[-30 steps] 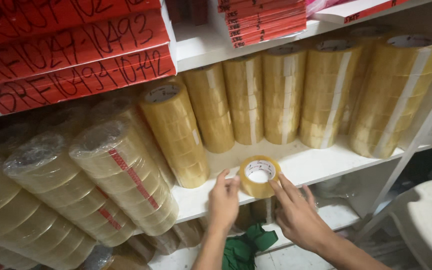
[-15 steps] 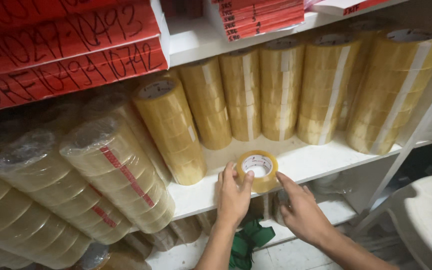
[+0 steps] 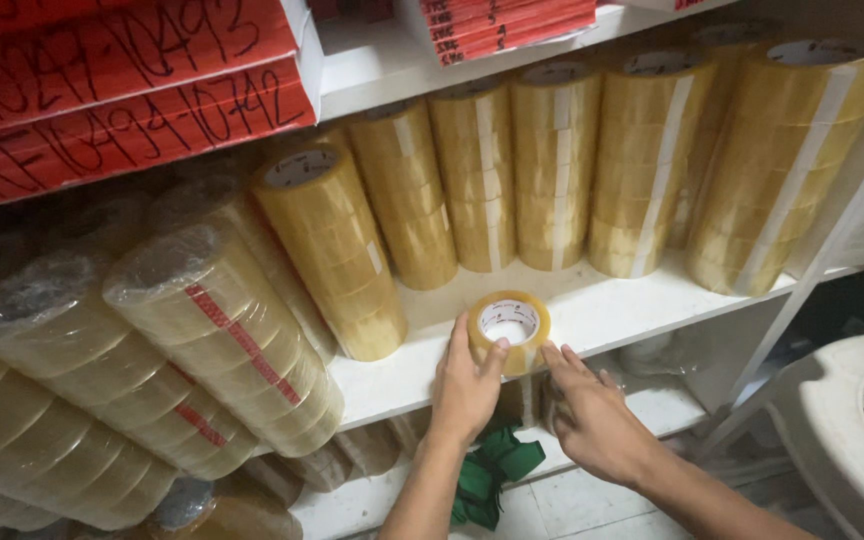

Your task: The person repeatedly picks up rolls of clear packing tape from a white shelf and places them onto a white plastic chair. They handle the rolls one by one, moving them from the shelf to the chair in a repetitive manner.

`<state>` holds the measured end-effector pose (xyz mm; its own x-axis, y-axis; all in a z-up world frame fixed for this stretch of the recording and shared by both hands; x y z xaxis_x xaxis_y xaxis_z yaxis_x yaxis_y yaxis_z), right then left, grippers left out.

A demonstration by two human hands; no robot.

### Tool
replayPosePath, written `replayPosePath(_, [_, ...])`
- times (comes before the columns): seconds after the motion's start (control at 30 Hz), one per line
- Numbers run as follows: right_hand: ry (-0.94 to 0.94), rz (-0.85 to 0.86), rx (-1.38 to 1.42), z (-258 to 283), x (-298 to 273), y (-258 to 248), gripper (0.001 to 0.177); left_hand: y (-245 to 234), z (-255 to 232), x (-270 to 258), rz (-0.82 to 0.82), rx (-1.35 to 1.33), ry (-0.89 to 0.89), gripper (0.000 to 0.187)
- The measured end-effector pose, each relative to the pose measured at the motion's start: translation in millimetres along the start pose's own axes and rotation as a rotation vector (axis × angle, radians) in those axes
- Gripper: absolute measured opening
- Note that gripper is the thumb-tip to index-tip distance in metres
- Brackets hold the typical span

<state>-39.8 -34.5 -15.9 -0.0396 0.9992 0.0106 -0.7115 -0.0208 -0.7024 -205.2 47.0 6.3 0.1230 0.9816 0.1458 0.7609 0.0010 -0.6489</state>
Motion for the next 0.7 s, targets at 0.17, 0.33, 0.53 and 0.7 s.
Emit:
replayPosePath(0.17, [-0.013, 0.029, 0.008, 3, -6, -3, 0.093, 5, 4, 3, 0.008, -0.012, 0.051, 0.077])
replayPosePath(0.33, [0.014, 0.064, -0.050, -2, -11, -5, 0.094, 21, 9, 10, 0.008, -0.009, 0.183, 0.070])
replayPosePath(0.53, [0.088, 0.071, -0.244, -34, -20, -26, 0.091, 20, 0, 3, -0.128, 0.055, 0.373, 0.067])
replayPosePath(0.7, [-0.127, -0.193, -0.150, -101, -28, -88, 0.077, 10, -47, -22, -0.352, 0.128, 0.596, 0.051])
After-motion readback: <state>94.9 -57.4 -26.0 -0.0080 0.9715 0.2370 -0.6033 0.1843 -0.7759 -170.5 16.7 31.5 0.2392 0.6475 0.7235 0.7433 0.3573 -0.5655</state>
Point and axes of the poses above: each hand's wrist, its own x-axis towards the middle knuckle, its own y-axis out of the palm, z = x × y, the point moved 6 cm from there along x, towards the middle knuckle, and after that the axes turned 9 degrees about x, right-handed, at the moved point
